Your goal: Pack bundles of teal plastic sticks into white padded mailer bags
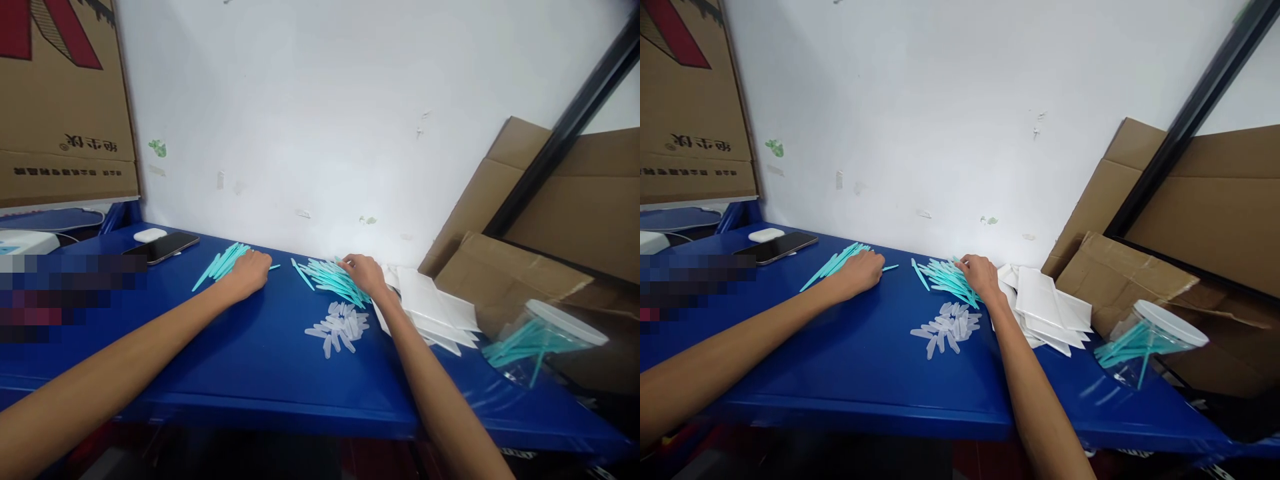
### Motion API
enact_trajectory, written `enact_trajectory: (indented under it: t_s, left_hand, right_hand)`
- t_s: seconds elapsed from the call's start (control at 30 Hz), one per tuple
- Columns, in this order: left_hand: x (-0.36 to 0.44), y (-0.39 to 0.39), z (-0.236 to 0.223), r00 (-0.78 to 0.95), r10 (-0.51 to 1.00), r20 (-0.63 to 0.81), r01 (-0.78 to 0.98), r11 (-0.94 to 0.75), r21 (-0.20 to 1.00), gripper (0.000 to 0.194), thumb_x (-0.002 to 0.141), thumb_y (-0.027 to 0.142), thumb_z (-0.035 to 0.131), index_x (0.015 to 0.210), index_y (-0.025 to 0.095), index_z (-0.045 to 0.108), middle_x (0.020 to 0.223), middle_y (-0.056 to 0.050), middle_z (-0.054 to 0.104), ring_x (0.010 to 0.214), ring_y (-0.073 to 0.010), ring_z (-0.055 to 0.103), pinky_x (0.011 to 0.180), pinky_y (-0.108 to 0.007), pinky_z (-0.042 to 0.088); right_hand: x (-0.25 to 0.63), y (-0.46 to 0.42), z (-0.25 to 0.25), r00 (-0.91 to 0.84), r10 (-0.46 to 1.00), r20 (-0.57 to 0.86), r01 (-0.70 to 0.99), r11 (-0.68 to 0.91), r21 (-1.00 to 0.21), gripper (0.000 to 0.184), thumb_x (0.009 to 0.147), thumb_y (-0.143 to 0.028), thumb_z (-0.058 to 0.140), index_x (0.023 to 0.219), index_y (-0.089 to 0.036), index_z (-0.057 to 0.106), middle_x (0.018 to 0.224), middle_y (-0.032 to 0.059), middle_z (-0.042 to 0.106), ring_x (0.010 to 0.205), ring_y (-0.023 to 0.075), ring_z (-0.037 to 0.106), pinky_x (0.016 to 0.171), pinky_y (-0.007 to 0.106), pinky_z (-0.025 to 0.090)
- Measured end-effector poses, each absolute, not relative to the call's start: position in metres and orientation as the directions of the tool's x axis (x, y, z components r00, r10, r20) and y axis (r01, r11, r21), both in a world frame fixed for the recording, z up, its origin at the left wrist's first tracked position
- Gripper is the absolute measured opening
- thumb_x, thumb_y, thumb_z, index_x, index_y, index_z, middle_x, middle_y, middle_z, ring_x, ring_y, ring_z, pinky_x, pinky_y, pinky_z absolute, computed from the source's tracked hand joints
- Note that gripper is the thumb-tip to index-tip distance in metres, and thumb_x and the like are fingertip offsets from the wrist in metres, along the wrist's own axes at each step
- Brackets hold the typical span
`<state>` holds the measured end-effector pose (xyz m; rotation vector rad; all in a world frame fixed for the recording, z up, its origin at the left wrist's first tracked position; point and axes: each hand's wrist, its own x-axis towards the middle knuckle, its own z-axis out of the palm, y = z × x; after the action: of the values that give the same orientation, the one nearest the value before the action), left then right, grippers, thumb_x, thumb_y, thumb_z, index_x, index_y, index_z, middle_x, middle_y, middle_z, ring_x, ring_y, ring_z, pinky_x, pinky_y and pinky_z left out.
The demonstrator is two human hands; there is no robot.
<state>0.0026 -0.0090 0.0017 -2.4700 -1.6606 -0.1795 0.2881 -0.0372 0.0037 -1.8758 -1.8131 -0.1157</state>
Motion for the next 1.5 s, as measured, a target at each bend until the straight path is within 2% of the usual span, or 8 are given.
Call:
enact_trajectory:
  t_s: [0.27,0.43,0.7,0.9,1.1,1.2,1.33,1.5]
  left_hand:
    - [0.010,-0.016,0.005,0.380,0.879,0.288,0.910,-0.410,0.052,0.032,0.092,0.013,0.036,0.115,0.005,0.057,0.095,-0.024,0.068,0.085,-0.0326,0.066,0.069,-0.037,0.045]
    - [0.010,-0.009,-0.001,0.415,0.843,0.342,0.868,-0.479,0.128,0.034,0.099,0.024,0.026,0.115,0.014,0.055,0.092,-0.017,0.069,0.077,-0.0293,0.066,0.065,-0.035,0.043]
    - [0.017,-0.007,-0.009,0.410,0.844,0.345,0.838,-0.498,0.223,0.032,0.096,0.028,0.033,0.106,0.018,0.061,0.094,-0.012,0.072,0.084,-0.0264,0.067,0.075,-0.034,0.045]
    - [0.018,-0.011,-0.006,0.413,0.848,0.333,0.823,-0.504,0.261,0.033,0.094,0.031,0.038,0.112,0.018,0.062,0.091,-0.011,0.073,0.087,-0.0270,0.067,0.084,-0.037,0.046]
    - [0.018,-0.011,-0.005,0.446,0.817,0.365,0.784,-0.554,0.282,0.037,0.097,0.035,0.034,0.118,0.018,0.060,0.103,-0.012,0.072,0.095,-0.0274,0.066,0.077,-0.034,0.045]
    - [0.021,-0.011,-0.006,0.463,0.795,0.392,0.743,-0.589,0.317,0.036,0.099,0.035,0.032,0.121,0.019,0.055,0.098,-0.010,0.071,0.086,-0.0241,0.066,0.069,-0.031,0.042]
    - [0.025,-0.017,-0.007,0.474,0.775,0.418,0.637,-0.630,0.444,0.030,0.099,0.038,0.034,0.116,0.020,0.052,0.072,-0.003,0.063,0.067,-0.0211,0.059,0.060,-0.029,0.036]
    - [0.028,-0.027,-0.007,0.554,0.709,0.436,0.495,-0.702,0.512,0.030,0.100,0.043,0.035,0.110,0.022,0.054,0.070,0.001,0.059,0.063,-0.0182,0.055,0.060,-0.028,0.033]
  right_hand:
    - [0.291,-0.045,0.021,0.028,0.952,0.305,0.935,0.084,-0.346,0.028,0.086,-0.042,0.067,0.104,-0.022,0.070,0.106,0.0090,0.073,0.095,0.0263,0.065,0.076,0.034,0.046]
    - [0.283,-0.057,0.038,-0.286,0.958,-0.029,0.832,0.233,-0.503,0.035,0.080,-0.048,0.072,0.105,-0.024,0.072,0.098,0.0043,0.076,0.060,0.0136,0.064,0.056,0.027,0.050]
    - [0.276,-0.056,0.027,-0.470,0.814,-0.342,0.779,0.200,-0.594,0.042,0.065,-0.047,0.084,0.096,-0.019,0.077,0.093,0.0085,0.077,0.073,0.0175,0.067,0.051,0.022,0.048]
    - [0.266,-0.058,0.026,-0.451,0.867,-0.211,0.782,0.270,-0.562,0.027,0.069,-0.044,0.081,0.078,-0.018,0.077,0.077,0.0042,0.074,0.056,0.0115,0.057,0.048,0.022,0.045]
    - [0.254,-0.060,0.029,-0.366,0.916,0.164,0.727,0.392,-0.564,0.029,0.088,-0.038,0.063,0.114,-0.029,0.069,0.103,0.0014,0.073,0.067,0.0133,0.064,0.064,0.027,0.051]
    - [0.251,-0.060,0.029,-0.270,0.902,0.336,0.714,0.422,-0.559,0.023,0.089,-0.037,0.061,0.108,-0.030,0.072,0.105,0.0007,0.074,0.072,0.0147,0.066,0.075,0.030,0.052]
    - [0.246,-0.057,0.026,-0.122,0.894,0.432,0.669,0.395,-0.630,0.025,0.087,-0.047,0.063,0.095,-0.024,0.069,0.091,0.0019,0.076,0.043,0.0096,0.056,0.059,0.029,0.051]
    - [0.242,-0.053,0.021,-0.010,0.887,0.461,0.537,0.393,-0.746,0.041,0.080,-0.058,0.067,0.091,-0.019,0.064,0.084,0.0060,0.077,0.044,0.0107,0.057,0.046,0.024,0.045]
